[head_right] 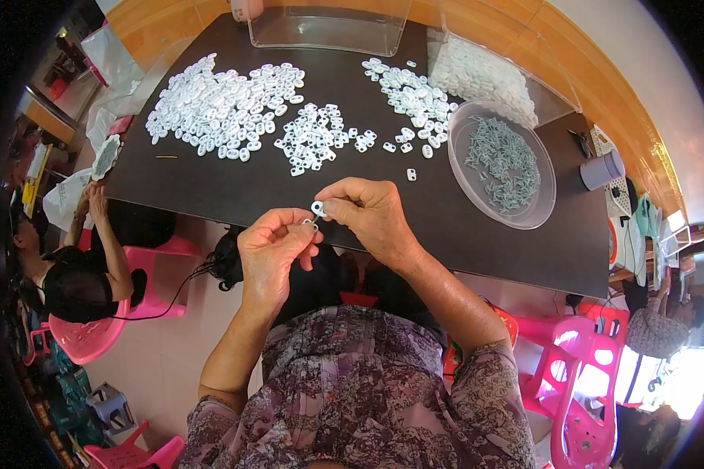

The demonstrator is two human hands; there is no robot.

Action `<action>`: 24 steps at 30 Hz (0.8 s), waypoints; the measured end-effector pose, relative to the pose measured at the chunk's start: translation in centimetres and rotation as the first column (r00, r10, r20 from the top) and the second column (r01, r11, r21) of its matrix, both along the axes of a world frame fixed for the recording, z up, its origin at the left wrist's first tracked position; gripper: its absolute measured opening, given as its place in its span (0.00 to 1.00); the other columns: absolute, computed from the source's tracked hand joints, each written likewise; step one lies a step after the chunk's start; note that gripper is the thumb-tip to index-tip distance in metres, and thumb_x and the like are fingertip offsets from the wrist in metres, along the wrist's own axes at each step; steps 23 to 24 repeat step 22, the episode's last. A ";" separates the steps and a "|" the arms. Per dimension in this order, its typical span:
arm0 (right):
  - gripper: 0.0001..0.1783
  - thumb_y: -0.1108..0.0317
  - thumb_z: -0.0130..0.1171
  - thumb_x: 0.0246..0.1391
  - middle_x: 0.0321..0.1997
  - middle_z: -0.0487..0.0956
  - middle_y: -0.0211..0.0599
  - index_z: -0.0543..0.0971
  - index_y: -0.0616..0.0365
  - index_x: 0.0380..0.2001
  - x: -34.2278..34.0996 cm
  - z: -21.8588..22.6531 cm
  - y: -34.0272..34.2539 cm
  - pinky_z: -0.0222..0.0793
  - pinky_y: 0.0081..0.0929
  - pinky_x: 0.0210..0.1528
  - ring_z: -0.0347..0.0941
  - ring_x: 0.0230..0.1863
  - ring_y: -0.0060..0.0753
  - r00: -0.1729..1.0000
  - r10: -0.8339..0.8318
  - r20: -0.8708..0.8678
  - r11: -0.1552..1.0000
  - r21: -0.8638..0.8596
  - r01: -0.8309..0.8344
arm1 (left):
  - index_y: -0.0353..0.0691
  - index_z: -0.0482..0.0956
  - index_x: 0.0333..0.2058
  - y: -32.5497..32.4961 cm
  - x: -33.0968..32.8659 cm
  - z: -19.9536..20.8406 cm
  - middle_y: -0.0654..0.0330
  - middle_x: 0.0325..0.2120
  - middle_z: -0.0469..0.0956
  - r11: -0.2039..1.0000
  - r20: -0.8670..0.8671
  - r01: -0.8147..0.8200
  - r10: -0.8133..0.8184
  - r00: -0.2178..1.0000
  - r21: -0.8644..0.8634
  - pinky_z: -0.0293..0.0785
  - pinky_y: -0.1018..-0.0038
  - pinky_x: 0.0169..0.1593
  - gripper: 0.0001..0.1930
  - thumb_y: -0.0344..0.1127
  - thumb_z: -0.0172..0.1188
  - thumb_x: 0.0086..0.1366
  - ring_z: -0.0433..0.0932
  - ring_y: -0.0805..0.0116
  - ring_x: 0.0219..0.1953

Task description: Manually assembling small white plastic components by inserting metal pins into them at a workshop table.

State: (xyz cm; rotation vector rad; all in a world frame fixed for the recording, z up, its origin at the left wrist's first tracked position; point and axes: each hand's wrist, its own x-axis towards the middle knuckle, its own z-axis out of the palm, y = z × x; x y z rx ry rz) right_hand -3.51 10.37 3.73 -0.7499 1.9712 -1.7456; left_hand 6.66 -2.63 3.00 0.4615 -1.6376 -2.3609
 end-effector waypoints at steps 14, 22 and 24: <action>0.08 0.72 0.58 0.51 0.25 0.78 0.27 0.80 0.63 0.34 0.3 -0.3 -0.5 0.62 0.11 0.25 0.68 0.25 0.12 0.999 -0.024 -0.030 1.000 0.016 0.025 | 0.30 0.75 0.35 -0.3 0.2 -0.3 0.60 0.23 0.76 0.999 0.028 -0.031 0.030 0.999 0.026 0.66 0.87 0.20 0.06 0.25 0.55 0.59 0.72 0.81 0.21; 0.07 0.72 0.59 0.50 0.25 0.78 0.27 0.81 0.62 0.33 0.3 -0.7 -0.6 0.62 0.11 0.24 0.69 0.25 0.12 1.000 -0.027 -0.015 1.000 -0.001 0.027 | 0.30 0.75 0.36 -0.4 0.2 -0.6 0.60 0.24 0.76 0.999 0.026 -0.011 0.011 1.000 0.033 0.66 0.87 0.20 0.07 0.27 0.55 0.60 0.72 0.81 0.21; 0.07 0.72 0.59 0.50 0.25 0.78 0.27 0.81 0.62 0.33 0.3 -0.7 -0.6 0.62 0.11 0.24 0.69 0.25 0.12 1.000 -0.027 -0.015 1.000 -0.001 0.027 | 0.30 0.75 0.36 -0.4 0.2 -0.6 0.60 0.24 0.76 0.999 0.026 -0.011 0.011 1.000 0.033 0.66 0.87 0.20 0.07 0.27 0.55 0.60 0.72 0.81 0.21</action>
